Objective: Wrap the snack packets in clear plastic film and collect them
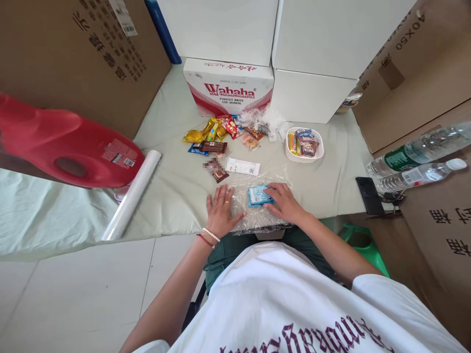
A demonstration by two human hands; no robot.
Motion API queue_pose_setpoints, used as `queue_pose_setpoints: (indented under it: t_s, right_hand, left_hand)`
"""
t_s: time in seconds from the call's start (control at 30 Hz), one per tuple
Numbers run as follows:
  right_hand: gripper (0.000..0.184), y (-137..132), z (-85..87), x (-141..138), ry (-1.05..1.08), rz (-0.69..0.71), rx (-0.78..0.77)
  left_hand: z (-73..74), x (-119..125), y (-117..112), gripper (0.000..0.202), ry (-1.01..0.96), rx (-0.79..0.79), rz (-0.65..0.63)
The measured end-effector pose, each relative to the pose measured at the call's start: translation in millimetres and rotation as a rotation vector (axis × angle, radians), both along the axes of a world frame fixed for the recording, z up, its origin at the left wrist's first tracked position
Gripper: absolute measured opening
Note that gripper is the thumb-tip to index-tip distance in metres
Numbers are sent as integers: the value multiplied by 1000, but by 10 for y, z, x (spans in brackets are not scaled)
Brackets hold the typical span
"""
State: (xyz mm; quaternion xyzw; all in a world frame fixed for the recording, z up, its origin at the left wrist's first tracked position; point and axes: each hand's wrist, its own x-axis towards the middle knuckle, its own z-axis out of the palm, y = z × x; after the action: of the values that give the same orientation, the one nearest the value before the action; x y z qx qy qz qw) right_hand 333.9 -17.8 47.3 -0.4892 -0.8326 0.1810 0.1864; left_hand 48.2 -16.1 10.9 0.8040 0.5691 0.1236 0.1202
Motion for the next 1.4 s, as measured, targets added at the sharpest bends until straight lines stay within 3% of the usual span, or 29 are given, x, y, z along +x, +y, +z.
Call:
queue_pose_setpoints:
  t_s: [0.1, 0.2, 0.3, 0.4, 0.5, 0.63, 0.77, 0.9, 1.07, 1.1, 1.17, 1.27, 1.33, 1.4]
  right_hand:
    - [66, -250, 64, 225, 98, 104, -1]
    - [79, -525, 13, 440, 4, 195, -46]
    - [49, -683, -132, 585, -61, 125, -38]
    - [31, -637, -190, 652, 26, 84, -66]
    - [30, -424, -82, 671, 140, 82, -147]
    - [33, -40, 95, 689, 197, -33, -255]
    - [35, 338, 97, 700, 39, -233, -383]
    - [39, 640, 123, 640, -279, -364, -242]
    - [42, 969, 276, 318, -253, -229, -64]
    - [45, 1036, 291, 224, -258, -184, -74]
    - [54, 1162, 302, 35, -309, -122, -161]
    - [56, 1295, 308, -181, -394, -97, -372]
    - [38, 1311, 336, -251, -381, -56, -466]
    - [26, 1235, 379, -267, -333, 20, -462]
  left_hand:
    - [81, -122, -75, 64, -62, 112, -107]
    - [108, -256, -87, 73, -103, 44, -350]
    - [63, -363, -55, 77, -132, -101, -490]
    - [16, -410, -23, 68, -150, -159, -516]
    - [12, -391, 42, 25, -232, -156, -441]
    - [18, -282, 281, 30, -388, -105, -217]
    - [-40, -148, 605, 25, -332, -22, 85]
    - [-82, -150, 737, 19, -254, 50, 254]
    - [104, -243, 442, 25, -301, 343, 357]
    - [163, -214, 349, 28, -310, 400, 318]
    - [262, -77, 183, 33, -308, 430, 121]
    - [311, 257, 60, 45, -178, 263, -179]
    - [276, 464, 66, 50, -51, 117, -232]
    - [217, 598, 104, 52, 32, 20, -234]
